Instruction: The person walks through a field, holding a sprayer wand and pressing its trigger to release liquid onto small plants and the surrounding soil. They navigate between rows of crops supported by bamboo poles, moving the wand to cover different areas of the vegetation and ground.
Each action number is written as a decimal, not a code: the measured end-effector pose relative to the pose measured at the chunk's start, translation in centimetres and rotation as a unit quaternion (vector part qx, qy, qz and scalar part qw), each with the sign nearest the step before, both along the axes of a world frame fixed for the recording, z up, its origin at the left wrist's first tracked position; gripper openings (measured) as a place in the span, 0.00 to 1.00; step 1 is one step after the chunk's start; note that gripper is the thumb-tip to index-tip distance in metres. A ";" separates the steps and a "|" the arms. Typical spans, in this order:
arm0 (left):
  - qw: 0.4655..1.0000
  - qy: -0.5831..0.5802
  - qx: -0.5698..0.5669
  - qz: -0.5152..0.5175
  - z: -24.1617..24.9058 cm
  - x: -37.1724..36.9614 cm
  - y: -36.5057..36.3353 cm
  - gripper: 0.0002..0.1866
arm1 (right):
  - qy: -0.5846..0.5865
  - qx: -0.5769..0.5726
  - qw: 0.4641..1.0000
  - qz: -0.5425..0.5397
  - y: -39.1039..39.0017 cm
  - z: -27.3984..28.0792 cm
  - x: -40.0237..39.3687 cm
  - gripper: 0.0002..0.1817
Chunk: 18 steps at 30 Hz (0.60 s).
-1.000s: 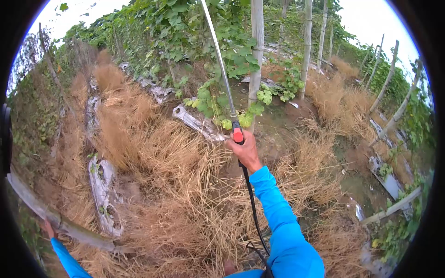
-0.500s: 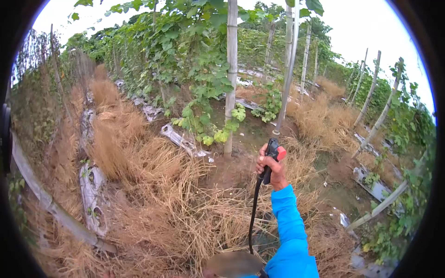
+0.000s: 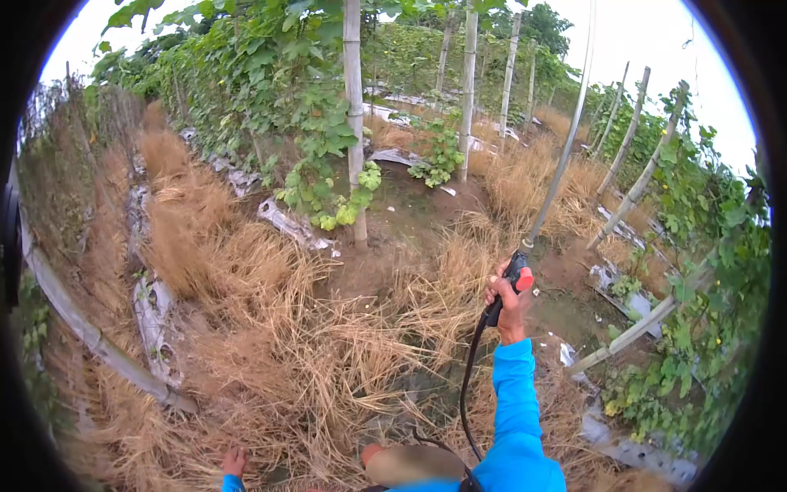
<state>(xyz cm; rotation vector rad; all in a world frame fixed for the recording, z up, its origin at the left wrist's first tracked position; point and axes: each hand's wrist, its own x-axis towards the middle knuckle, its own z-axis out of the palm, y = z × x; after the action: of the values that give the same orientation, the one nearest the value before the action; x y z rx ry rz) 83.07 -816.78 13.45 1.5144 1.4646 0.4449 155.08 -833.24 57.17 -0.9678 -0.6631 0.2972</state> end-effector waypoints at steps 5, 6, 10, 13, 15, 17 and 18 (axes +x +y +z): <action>0.958 -0.106 -0.248 0.100 -2.5 2.6 -10.4 0.18 | 0.012 -0.002 1.000 0.026 -0.8 -2.7 2.7 0.11; 0.946 -0.106 -0.283 0.114 -3.0 3.9 -12.3 0.17 | 0.019 -0.006 0.999 0.027 -1.0 -2.7 2.8 0.11; 0.912 -0.109 -0.371 0.138 -4.7 8.8 -18.1 0.17 | 0.050 -0.037 0.988 0.144 -0.5 -2.2 3.8 0.15; 0.899 -0.113 -0.400 0.140 -5.2 13.0 -21.2 0.16 | 0.080 0.007 0.953 0.294 -0.3 -2.9 5.8 0.16; 0.896 -0.115 -0.406 0.139 -5.1 15.1 -21.6 0.16 | 0.098 0.025 0.945 0.311 -0.4 -3.2 6.7 0.16; 0.894 -0.123 -0.408 0.136 -5.2 16.9 -22.0 0.16 | 0.115 0.050 0.929 0.347 -0.9 -3.9 8.1 0.15; 0.895 -0.128 -0.405 0.134 -5.0 17.4 -22.0 0.16 | 0.116 0.051 0.929 0.349 -1.2 -4.3 8.6 0.15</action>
<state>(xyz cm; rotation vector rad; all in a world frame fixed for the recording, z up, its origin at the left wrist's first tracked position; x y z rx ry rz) 100.50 -838.78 8.42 0.5706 1.3934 0.1399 163.73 -834.47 52.87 -0.5538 -0.7783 0.9822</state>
